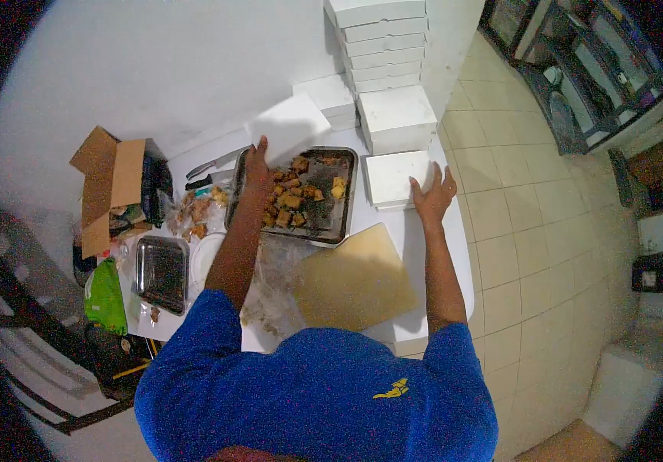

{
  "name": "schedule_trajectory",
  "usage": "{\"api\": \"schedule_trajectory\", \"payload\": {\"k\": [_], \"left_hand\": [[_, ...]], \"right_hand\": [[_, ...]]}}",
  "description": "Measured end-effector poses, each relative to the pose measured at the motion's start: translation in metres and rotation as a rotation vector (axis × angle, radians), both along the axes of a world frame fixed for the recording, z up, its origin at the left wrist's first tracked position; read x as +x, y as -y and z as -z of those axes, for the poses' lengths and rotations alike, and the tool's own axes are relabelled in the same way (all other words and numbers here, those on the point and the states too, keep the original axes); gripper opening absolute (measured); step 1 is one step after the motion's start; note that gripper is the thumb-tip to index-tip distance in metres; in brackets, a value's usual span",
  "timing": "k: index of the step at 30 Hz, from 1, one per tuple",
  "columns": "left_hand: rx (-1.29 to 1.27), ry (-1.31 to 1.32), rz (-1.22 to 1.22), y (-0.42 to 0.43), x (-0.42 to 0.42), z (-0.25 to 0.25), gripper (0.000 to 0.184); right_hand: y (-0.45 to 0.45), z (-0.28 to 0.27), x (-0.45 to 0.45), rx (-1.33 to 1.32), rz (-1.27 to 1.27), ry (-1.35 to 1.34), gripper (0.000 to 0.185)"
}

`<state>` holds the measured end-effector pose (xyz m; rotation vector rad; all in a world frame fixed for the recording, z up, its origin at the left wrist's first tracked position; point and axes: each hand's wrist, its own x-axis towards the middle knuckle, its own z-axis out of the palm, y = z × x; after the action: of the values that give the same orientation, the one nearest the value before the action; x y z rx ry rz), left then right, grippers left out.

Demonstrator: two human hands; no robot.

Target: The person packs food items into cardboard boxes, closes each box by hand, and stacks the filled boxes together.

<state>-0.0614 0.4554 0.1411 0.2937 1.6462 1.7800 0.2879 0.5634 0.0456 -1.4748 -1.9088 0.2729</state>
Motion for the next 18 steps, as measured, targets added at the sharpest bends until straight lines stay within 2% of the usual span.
{"api": "schedule_trajectory", "payload": {"k": [2, 3, 6, 7, 10, 12, 13, 16, 18], "left_hand": [[0.023, 0.039, 0.07, -0.036, -0.033, 0.013, 0.064], [0.027, 0.034, 0.081, -0.054, -0.043, 0.017, 0.063], [0.029, -0.014, 0.113, -0.101, -0.063, 0.025, 0.061], [0.023, -0.046, 0.122, -0.114, -0.066, 0.028, 0.06], [0.0, -0.132, 0.112, -0.148, -0.084, 0.054, 0.048], [-0.074, -0.242, 0.123, -0.161, -0.088, 0.064, 0.042], [-0.014, -0.269, 0.102, -0.168, -0.086, 0.07, 0.039], [-0.142, -0.356, 0.081, -0.186, -0.088, 0.091, 0.04], [-0.176, -0.364, 0.042, -0.186, -0.078, 0.079, 0.04]], "right_hand": [[-0.014, 0.006, 0.009, -0.137, 0.073, -0.043, 0.081], [-0.019, 0.008, 0.011, -0.277, 0.073, -0.182, 0.093], [-0.024, 0.008, 0.013, -0.631, 0.064, -0.364, 0.087], [-0.025, 0.007, 0.016, -0.678, -0.048, -0.47, 0.08], [-0.025, 0.021, 0.018, -0.609, 0.0, -0.398, 0.069], [-0.025, 0.027, 0.016, -0.596, -0.058, -0.46, 0.068], [-0.026, 0.03, 0.014, -0.586, -0.089, -0.49, 0.068], [-0.022, 0.027, 0.008, -0.598, -0.064, -0.53, 0.066], [-0.024, 0.027, 0.006, -0.61, -0.081, -0.523, 0.067]]}}
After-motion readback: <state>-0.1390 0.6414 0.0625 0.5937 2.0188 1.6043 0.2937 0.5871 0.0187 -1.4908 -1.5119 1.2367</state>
